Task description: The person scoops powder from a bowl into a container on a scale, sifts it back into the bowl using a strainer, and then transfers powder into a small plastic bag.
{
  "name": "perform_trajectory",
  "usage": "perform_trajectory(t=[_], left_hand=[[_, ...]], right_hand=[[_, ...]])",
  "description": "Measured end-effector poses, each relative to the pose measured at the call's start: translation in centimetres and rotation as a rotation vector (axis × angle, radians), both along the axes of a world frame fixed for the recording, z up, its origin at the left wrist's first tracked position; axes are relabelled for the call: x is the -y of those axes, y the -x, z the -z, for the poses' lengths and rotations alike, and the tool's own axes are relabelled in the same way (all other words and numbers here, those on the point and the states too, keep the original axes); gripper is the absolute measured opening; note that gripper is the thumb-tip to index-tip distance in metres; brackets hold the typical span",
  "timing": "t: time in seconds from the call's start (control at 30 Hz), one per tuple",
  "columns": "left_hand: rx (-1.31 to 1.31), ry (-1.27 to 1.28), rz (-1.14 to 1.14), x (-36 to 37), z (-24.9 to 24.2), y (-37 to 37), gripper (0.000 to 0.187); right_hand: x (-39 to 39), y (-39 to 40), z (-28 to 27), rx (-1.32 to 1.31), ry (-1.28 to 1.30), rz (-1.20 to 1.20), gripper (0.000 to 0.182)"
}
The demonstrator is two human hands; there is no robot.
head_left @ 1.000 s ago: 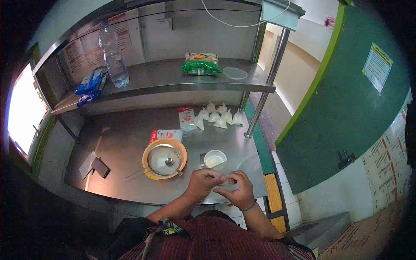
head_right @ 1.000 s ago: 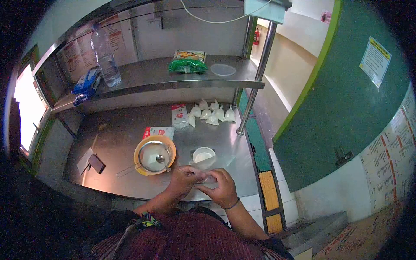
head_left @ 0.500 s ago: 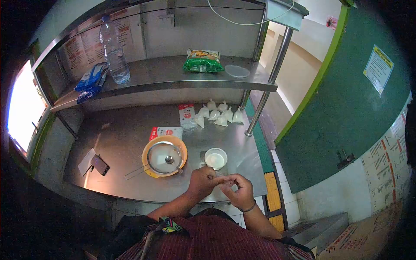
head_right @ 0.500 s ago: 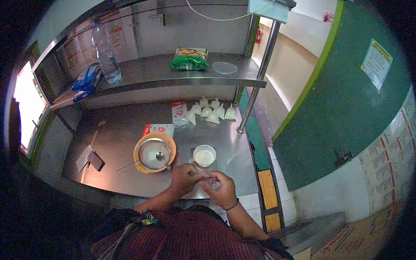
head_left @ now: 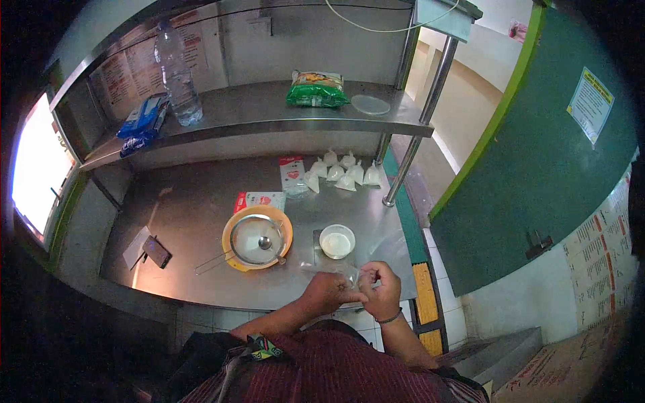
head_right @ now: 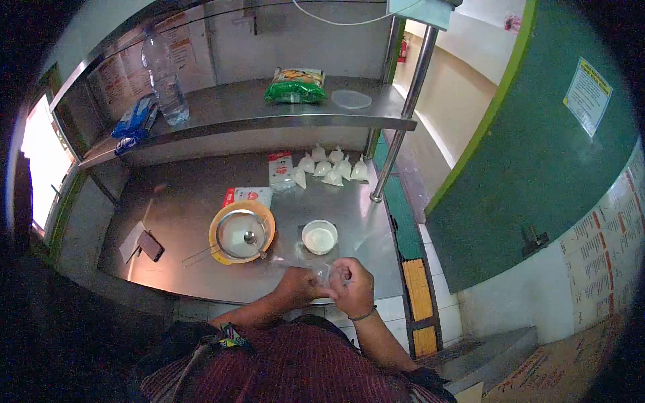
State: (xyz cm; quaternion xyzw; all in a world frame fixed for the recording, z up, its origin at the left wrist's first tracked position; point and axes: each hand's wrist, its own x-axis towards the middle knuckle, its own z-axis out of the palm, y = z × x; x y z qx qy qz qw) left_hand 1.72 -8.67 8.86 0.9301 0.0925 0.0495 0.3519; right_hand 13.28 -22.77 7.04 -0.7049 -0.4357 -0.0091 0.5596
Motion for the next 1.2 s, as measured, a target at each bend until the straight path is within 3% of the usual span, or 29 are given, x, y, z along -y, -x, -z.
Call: perform_trajectory(t=[0.17, 0.3, 0.37, 0.43, 0.5, 0.63, 0.67, 0.73, 0.8, 0.87, 0.93, 1.0, 1.03, 1.1, 1.2], left_hand=[[0.285, 0.157, -0.114, -1.0, 2.1, -0.2, 0.043], [0.452, 0.313, -0.245, -0.3, 2.5, -0.3, 0.03], [0.403, 0.298, -0.209, 0.6, 2.5, -0.2, 0.029], [0.356, 0.285, -0.176, 1.1, 2.3, -0.3, 0.029], [-0.047, 0.16, -0.034, 1.1, 1.8, -0.5, 0.026], [-0.022, 0.095, -0.076, 1.1, 1.0, -0.4, 0.027], [0.112, 0.117, -0.139, 1.1, 1.0, -0.4, 0.028], [0.246, 0.142, -0.198, 1.4, 1.2, -0.4, 0.029], [0.378, 0.234, -0.253, 2.2, 1.8, -0.2, 0.031], [0.319, 0.178, -0.22, 1.9, 2.5, -0.2, 0.03], [0.258, 0.128, -0.187, 1.4, 2.6, 0.1, 0.029], [0.134, 0.088, 0.025, -0.3, 2.0, 1.0, 0.037], [0.132, 0.089, 0.021, -1.0, 1.0, 1.6, 0.037], [0.257, 0.083, 0.174, -2.5, -2.3, 3.1, 0.045], [0.338, 0.042, 0.085, -6.2, -5.6, 5.1, 0.045]], right_hand=[[0.3, -0.3, 0.6, -0.145, -0.048, 0.04, 0.022], [0.8, -0.3, 0.0, -0.094, 0.151, 0.064, 0.015], [0.9, 0.0, 0.0, -0.049, 0.225, 0.068, 0.013], [0.8, 0.0, 0.9, 0.101, 0.119, 0.157, 0.011], [1.2, -0.3, 1.1, 0.148, 0.072, 0.206, 0.013], [1.3, 0.2, 1.7, 0.129, 0.032, 0.183, 0.018], [1.1, 0.2, 1.4, 0.131, 0.033, 0.182, 0.018], [0.6, 0.3, 0.6, 0.236, 0.301, 0.095, 0.018], [0.6, 0.5, 0.8, 0.23, 0.298, 0.082, 0.018], [0.4, 0.9, 0.7, 0.224, 0.295, 0.066, 0.019], [0.4, 1.4, 0.3, 0.136, -0.238, 0.241, 0.022], [0.6, 1.5, 0.6, 0.096, -0.231, 0.254, 0.024], [0.7, 1.6, 0.7, 0.051, -0.226, 0.267, 0.027], [0.6, 2.0, 0.4, 0.05, -0.218, 0.288, 0.029], [-0.1, 2.7, 0.8, 0.035, -0.224, 0.278, 0.032]])
